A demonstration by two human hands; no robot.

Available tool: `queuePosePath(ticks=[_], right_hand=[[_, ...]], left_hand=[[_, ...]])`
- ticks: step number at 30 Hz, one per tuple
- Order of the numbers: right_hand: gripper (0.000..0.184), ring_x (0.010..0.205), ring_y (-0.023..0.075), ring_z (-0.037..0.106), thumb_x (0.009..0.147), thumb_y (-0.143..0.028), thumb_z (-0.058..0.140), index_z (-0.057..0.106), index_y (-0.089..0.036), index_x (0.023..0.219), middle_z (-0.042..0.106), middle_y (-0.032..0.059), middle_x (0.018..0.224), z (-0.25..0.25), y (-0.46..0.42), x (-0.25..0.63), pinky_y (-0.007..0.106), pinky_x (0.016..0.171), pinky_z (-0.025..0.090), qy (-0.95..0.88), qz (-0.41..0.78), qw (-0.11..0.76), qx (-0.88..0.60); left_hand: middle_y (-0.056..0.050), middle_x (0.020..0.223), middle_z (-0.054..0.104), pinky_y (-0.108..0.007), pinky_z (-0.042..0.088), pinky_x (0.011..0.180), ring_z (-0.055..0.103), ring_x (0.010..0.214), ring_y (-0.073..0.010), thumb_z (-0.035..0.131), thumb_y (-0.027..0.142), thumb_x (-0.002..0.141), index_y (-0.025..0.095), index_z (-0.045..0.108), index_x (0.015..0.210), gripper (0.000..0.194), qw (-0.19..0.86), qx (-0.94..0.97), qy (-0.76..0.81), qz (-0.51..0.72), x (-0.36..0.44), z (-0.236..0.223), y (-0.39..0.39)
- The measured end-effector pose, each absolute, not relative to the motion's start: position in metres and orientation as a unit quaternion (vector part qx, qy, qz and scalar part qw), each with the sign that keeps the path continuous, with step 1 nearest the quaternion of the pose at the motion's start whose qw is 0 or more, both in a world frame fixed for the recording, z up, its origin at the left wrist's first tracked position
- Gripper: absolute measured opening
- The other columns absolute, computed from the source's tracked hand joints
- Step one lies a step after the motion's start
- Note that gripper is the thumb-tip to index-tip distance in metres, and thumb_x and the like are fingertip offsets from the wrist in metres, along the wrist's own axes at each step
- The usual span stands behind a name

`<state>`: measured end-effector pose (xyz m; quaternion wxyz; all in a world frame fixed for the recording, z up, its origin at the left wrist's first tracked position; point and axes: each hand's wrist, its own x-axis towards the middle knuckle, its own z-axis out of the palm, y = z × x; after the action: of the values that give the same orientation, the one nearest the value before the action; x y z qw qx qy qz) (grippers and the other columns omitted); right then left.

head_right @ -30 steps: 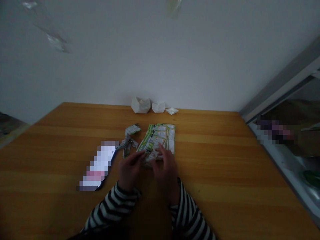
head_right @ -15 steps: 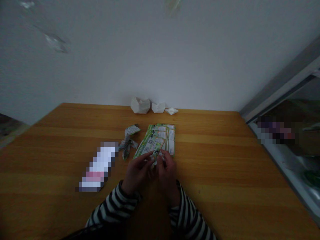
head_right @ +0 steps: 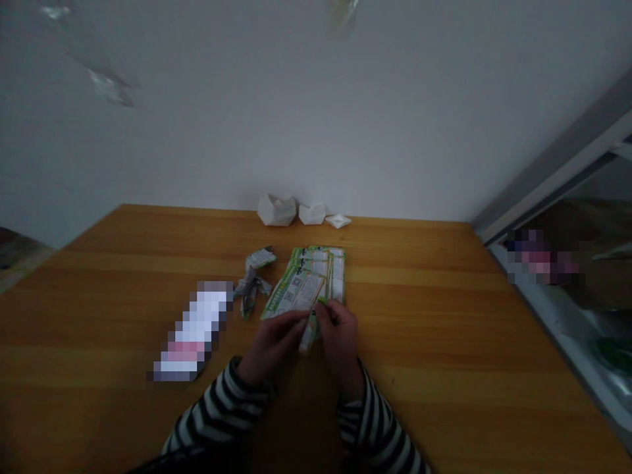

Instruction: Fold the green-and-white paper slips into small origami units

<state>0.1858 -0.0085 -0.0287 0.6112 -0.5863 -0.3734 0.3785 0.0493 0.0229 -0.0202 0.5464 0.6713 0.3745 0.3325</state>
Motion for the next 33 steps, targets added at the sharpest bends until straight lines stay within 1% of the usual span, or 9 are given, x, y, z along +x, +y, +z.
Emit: queuePosePath(ticks=[3,7,14,18,22,27,29,31,33], right_hand=[[0.023,0.057,0.0133,0.053,0.081,-0.036,0.059,0.056,-0.019,0.067,0.056,-0.0023,0.060,-0.029,-0.007,0.184,0.023,0.054,0.045,-0.376,0.415,0.600,-0.570],[0.021,0.062,0.0143,0.055,0.082,-0.037,0.057,0.057,-0.019,0.071,0.058,-0.0009,0.065,-0.028,-0.007,0.183,0.024,0.057,0.046,-0.365,0.406,0.611,-0.574],[0.024,0.055,0.0116,0.049,0.083,-0.036,0.057,0.051,-0.020,0.066,0.052,-0.0036,0.060,-0.026,-0.011,0.181,0.021,0.050,0.042,-0.354,0.385,0.635,-0.569],[0.021,0.057,0.0122,0.049,0.085,-0.035,0.054,0.052,-0.020,0.069,0.053,-0.0032,0.062,-0.024,-0.012,0.180,0.022,0.052,0.043,-0.357,0.376,0.638,-0.570],[0.019,0.058,0.0125,0.049,0.085,-0.033,0.052,0.051,-0.020,0.071,0.051,-0.0037,0.063,-0.025,-0.011,0.181,0.022,0.053,0.043,-0.357,0.366,0.639,-0.574],[0.015,0.058,0.0128,0.055,0.086,-0.031,0.052,0.053,-0.020,0.077,0.056,-0.0028,0.064,-0.027,-0.011,0.179,0.022,0.053,0.044,-0.394,0.359,0.622,-0.574],[0.013,0.062,0.0136,0.058,0.088,-0.031,0.050,0.056,-0.020,0.087,0.061,-0.0009,0.071,-0.027,-0.012,0.177,0.023,0.057,0.046,-0.438,0.343,0.603,-0.572],[0.019,0.063,0.0141,0.058,0.090,-0.031,0.046,0.058,-0.020,0.100,0.062,0.0005,0.075,-0.027,-0.014,0.176,0.023,0.058,0.046,-0.485,0.317,0.576,-0.577],[0.026,0.061,0.0144,0.058,0.093,-0.031,0.040,0.056,-0.019,0.111,0.061,0.0003,0.072,-0.027,-0.016,0.177,0.024,0.058,0.047,-0.520,0.292,0.550,-0.585]], left_hand=[[-0.008,0.093,0.074,-0.031,0.053,0.081,0.067,0.087,-0.0197,0.059,0.031,0.084,0.015,0.071,0.097,0.024,0.580,0.635,0.366,0.355,0.049,-0.018,0.025],[-0.010,0.099,0.074,-0.037,0.050,0.091,0.067,0.095,-0.0235,0.063,0.033,0.081,0.014,0.073,0.099,0.027,0.611,0.596,0.377,0.360,0.054,-0.015,0.023],[-0.009,0.098,0.074,-0.034,0.049,0.089,0.065,0.094,-0.0229,0.062,0.034,0.083,0.014,0.072,0.103,0.030,0.676,0.550,0.345,0.348,0.055,-0.019,0.021],[-0.008,0.095,0.072,-0.033,0.048,0.086,0.064,0.090,-0.0212,0.062,0.033,0.084,0.015,0.071,0.105,0.029,0.678,0.552,0.334,0.353,0.055,-0.018,0.020],[-0.008,0.099,0.070,-0.033,0.046,0.090,0.062,0.096,-0.0211,0.062,0.031,0.083,0.016,0.070,0.105,0.028,0.678,0.559,0.321,0.353,0.055,-0.019,0.019],[-0.005,0.087,0.067,-0.026,0.049,0.073,0.063,0.080,-0.0160,0.070,0.028,0.076,0.016,0.060,0.108,0.036,0.694,0.538,0.316,0.359,0.057,-0.021,0.017],[-0.004,0.085,0.066,-0.024,0.049,0.070,0.062,0.077,-0.0146,0.070,0.028,0.076,0.017,0.057,0.102,0.031,0.693,0.524,0.320,0.378,0.059,-0.019,0.017],[-0.003,0.082,0.066,-0.022,0.048,0.064,0.062,0.071,-0.0135,0.068,0.030,0.077,0.018,0.052,0.097,0.028,0.694,0.517,0.325,0.381,0.061,-0.017,0.015],[-0.001,0.075,0.066,-0.019,0.045,0.055,0.061,0.062,-0.0122,0.063,0.032,0.080,0.019,0.050,0.098,0.025,0.673,0.543,0.343,0.367,0.061,-0.015,0.014]])
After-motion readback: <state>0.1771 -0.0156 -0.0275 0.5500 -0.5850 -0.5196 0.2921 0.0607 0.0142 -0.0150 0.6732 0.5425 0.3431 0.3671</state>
